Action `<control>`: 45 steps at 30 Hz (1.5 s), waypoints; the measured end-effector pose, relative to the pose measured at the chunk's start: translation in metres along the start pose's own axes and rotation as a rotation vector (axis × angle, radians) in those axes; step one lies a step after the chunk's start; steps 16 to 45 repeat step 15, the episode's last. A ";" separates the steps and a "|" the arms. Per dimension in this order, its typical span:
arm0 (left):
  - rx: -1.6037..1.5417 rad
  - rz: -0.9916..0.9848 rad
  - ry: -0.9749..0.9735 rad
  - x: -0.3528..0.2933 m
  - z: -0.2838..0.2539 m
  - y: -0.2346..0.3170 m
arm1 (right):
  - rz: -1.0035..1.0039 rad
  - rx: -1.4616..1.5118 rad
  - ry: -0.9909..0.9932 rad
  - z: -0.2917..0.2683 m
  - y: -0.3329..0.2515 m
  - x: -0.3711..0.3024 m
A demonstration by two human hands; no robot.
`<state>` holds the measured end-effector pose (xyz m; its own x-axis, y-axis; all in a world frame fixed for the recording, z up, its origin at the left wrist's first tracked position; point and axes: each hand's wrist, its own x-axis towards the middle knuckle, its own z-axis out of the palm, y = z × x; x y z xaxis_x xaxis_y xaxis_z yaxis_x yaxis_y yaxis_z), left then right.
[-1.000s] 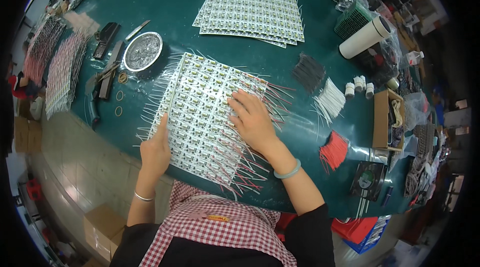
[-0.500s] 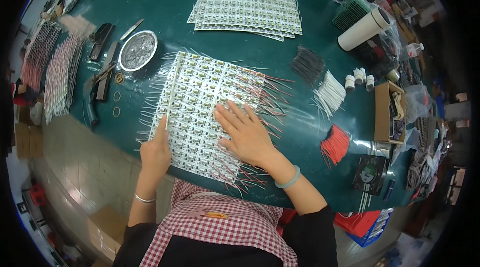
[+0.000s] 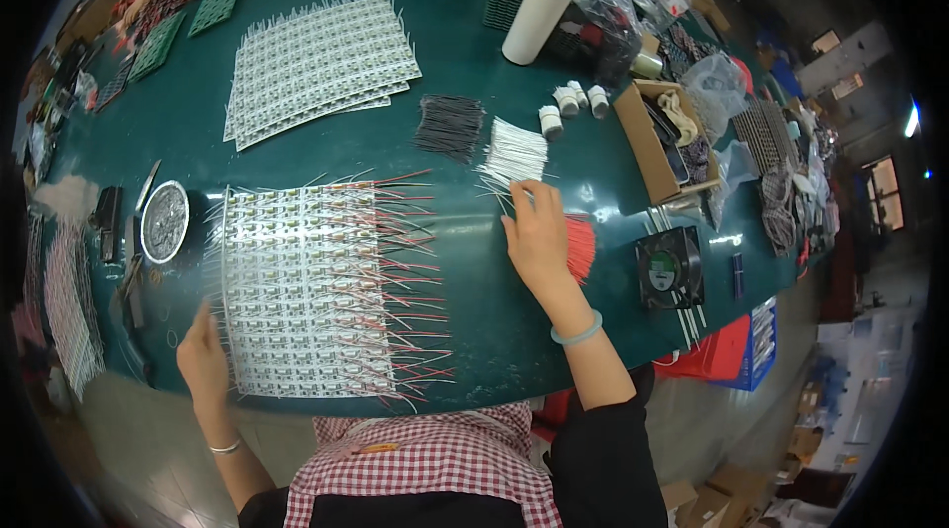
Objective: The person uses a soldering iron to attach wires to a grid of LED modules on a green workbench. They repeatedly pick up red and white wires, position them on the board, and apply the soldering iron to secure the connections. The person also uses a white stick to adjust the wires on the board.
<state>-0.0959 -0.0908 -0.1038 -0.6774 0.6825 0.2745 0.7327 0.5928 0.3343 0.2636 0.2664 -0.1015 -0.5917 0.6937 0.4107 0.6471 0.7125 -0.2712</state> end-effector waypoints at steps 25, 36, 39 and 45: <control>0.494 -0.737 0.199 -0.019 -0.021 -0.188 | -0.088 -0.205 0.152 0.047 0.036 0.029; 0.494 -0.737 0.199 -0.019 -0.021 -0.188 | -0.088 -0.205 0.152 0.047 0.036 0.029; 0.494 -0.737 0.199 -0.019 -0.021 -0.188 | -0.088 -0.205 0.152 0.047 0.036 0.029; 0.494 -0.737 0.199 -0.019 -0.021 -0.188 | -0.088 -0.205 0.152 0.047 0.036 0.029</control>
